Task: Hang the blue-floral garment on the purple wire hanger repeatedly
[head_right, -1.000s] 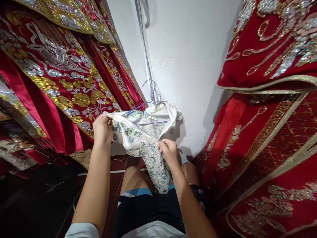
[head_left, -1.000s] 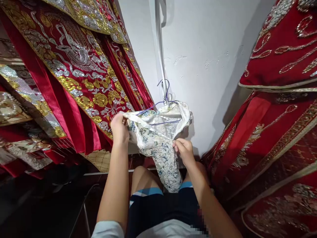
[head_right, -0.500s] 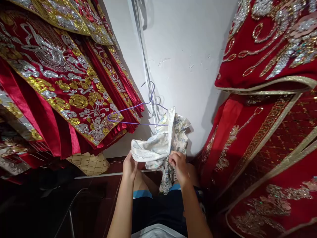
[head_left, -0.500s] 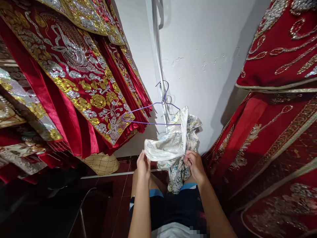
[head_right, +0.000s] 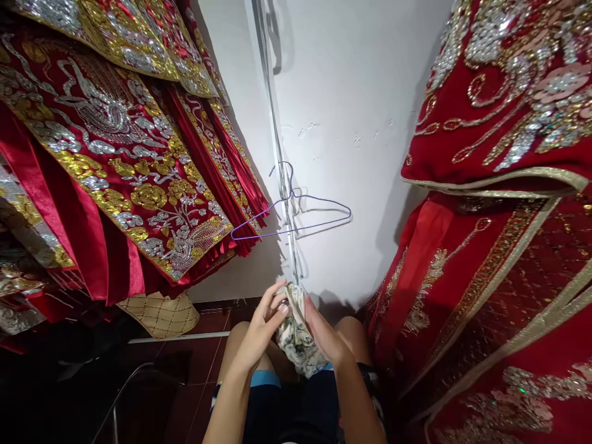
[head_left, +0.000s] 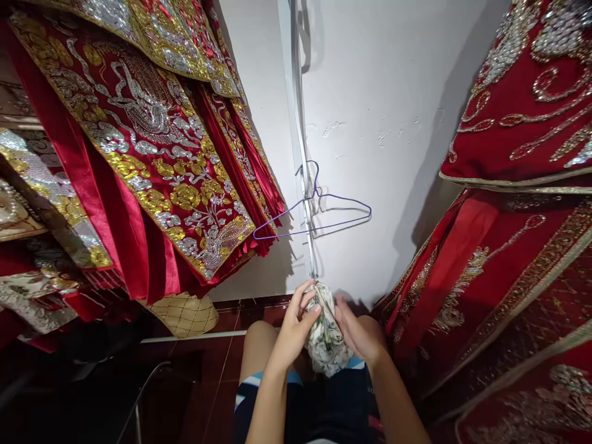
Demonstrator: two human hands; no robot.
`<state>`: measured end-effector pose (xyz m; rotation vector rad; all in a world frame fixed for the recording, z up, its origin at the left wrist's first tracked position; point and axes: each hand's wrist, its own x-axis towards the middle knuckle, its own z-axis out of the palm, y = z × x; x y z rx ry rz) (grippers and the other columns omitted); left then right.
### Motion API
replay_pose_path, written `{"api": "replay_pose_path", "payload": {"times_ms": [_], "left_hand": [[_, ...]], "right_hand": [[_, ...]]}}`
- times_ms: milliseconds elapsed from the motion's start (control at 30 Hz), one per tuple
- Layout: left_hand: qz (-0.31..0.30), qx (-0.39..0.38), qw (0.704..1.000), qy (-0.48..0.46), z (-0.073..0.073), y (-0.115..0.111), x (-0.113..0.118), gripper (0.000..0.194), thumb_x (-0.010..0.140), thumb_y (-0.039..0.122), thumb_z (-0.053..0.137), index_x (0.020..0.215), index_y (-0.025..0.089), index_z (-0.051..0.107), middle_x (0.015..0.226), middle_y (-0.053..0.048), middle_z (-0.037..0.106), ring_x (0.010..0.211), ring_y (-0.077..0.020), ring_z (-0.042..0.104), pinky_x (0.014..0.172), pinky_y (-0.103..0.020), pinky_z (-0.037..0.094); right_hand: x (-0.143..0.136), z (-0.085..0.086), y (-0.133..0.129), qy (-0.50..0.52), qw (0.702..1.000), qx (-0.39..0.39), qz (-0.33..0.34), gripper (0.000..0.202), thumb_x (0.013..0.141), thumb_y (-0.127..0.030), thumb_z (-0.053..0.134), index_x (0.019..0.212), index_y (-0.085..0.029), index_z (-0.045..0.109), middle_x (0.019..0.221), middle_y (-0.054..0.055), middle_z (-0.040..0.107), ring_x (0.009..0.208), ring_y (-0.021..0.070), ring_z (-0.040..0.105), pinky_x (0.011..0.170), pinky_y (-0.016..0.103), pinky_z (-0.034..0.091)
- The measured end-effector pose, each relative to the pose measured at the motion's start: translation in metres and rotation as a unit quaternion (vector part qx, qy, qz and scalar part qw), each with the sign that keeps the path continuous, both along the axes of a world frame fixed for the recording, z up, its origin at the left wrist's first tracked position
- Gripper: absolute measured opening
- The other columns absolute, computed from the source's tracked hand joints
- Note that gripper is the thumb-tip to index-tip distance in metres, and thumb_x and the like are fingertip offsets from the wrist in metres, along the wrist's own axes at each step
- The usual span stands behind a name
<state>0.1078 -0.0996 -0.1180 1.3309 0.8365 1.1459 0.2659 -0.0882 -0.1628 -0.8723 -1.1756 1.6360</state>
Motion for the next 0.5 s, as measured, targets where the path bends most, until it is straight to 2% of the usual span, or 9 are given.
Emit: {"api": "replay_pose_path", "payload": {"times_ms": [67,133,167,200,267,333,367,433,500], "left_hand": [[0.027,-0.017,1.000,0.002,-0.005,0.005,-0.009,0.060,0.091,0.043,0.063,0.145,0.028,0.044,0.134,-0.011,0.059,0.129,-0.0244,0.052,0.108,-0.034,0.039],[0.072,-0.025,0.997,0.029,-0.011,0.010,-0.018,0.059,0.090,0.043,0.063,0.145,0.027,0.045,0.132,-0.012,0.061,0.126,-0.0250,0.055,0.108,-0.037,0.040],[0.074,-0.024,0.996,0.050,-0.014,0.011,-0.023,0.057,0.089,0.042,0.065,0.141,0.026,0.050,0.129,-0.011,0.062,0.122,-0.0258,0.057,0.107,-0.038,0.041],[0.046,-0.021,0.996,0.071,-0.017,0.011,-0.027,0.052,0.086,0.041,0.068,0.135,0.026,0.057,0.125,-0.011,0.064,0.119,-0.0267,0.058,0.105,-0.038,0.042],[-0.063,-0.038,0.992,0.099,-0.024,0.007,-0.033,0.039,0.083,0.042,0.070,0.118,0.024,0.069,0.114,-0.010,0.069,0.111,-0.0279,0.061,0.101,-0.039,0.045],[-0.154,-0.078,0.981,0.094,-0.032,0.000,-0.038,0.036,0.083,0.050,0.068,0.103,0.021,0.074,0.100,-0.008,0.071,0.101,-0.0269,0.063,0.095,-0.039,0.048],[-0.171,-0.094,0.977,0.086,-0.035,-0.003,-0.040,0.038,0.083,0.054,0.067,0.097,0.020,0.074,0.095,-0.008,0.070,0.095,-0.0259,0.063,0.092,-0.038,0.049],[-0.166,-0.091,0.978,0.093,-0.040,-0.008,-0.047,0.043,0.081,0.060,0.067,0.084,0.018,0.073,0.083,-0.006,0.068,0.084,-0.0233,0.062,0.084,-0.035,0.050],[-0.135,-0.055,0.979,0.139,-0.041,-0.009,-0.057,0.045,0.081,0.060,0.066,0.072,0.016,0.068,0.072,-0.004,0.062,0.074,-0.0205,0.057,0.075,-0.032,0.049]], "right_hand": [[-0.007,0.008,-0.005,0.016,0.999,-0.016,0.037,0.064,0.083,-0.075,0.055,0.113,-0.021,0.070,0.101,0.010,0.073,0.102,0.0266,0.067,0.089,0.039,0.051],[-0.009,0.015,-0.008,0.014,0.994,-0.023,0.108,0.055,0.071,-0.057,0.080,0.108,-0.018,0.070,0.100,0.009,0.073,0.097,0.0252,0.068,0.087,0.036,0.051],[-0.009,0.018,-0.010,0.006,0.990,-0.024,0.137,0.053,0.066,-0.049,0.086,0.105,-0.017,0.070,0.097,0.008,0.073,0.092,0.0238,0.069,0.085,0.034,0.051],[-0.009,0.021,-0.012,-0.003,0.987,-0.026,0.159,0.051,0.063,-0.043,0.089,0.102,-0.016,0.070,0.093,0.007,0.073,0.087,0.0222,0.069,0.082,0.033,0.052],[-0.006,0.028,-0.013,-0.025,0.985,-0.030,0.171,0.044,0.062,-0.038,0.089,0.094,-0.016,0.070,0.085,0.004,0.072,0.079,0.0195,0.068,0.076,0.030,0.052],[0.001,0.038,-0.012,-0.051,0.985,-0.038,0.159,0.040,0.059,-0.033,0.090,0.088,-0.016,0.068,0.080,0.003,0.071,0.075,0.0190,0.067,0.072,0.030,0.052],[0.007,0.045,-0.010,-0.056,0.987,-0.039,0.144,0.040,0.056,-0.030,0.090,0.086,-0.016,0.068,0.078,0.003,0.071,0.073,0.0193,0.067,0.070,0.030,0.052],[0.020,0.060,-0.006,-0.034,0.995,-0.037,0.083,0.038,0.050,-0.026,0.088,0.078,-0.017,0.065,0.072,0.003,0.070,0.066,0.0194,0.065,0.062,0.029,0.051],[0.034,0.078,0.001,0.009,1.000,-0.017,0.015,0.033,0.047,-0.026,0.084,0.072,-0.019,0.062,0.065,0.002,0.067,0.057,0.0183,0.061,0.054,0.029,0.049]]}}
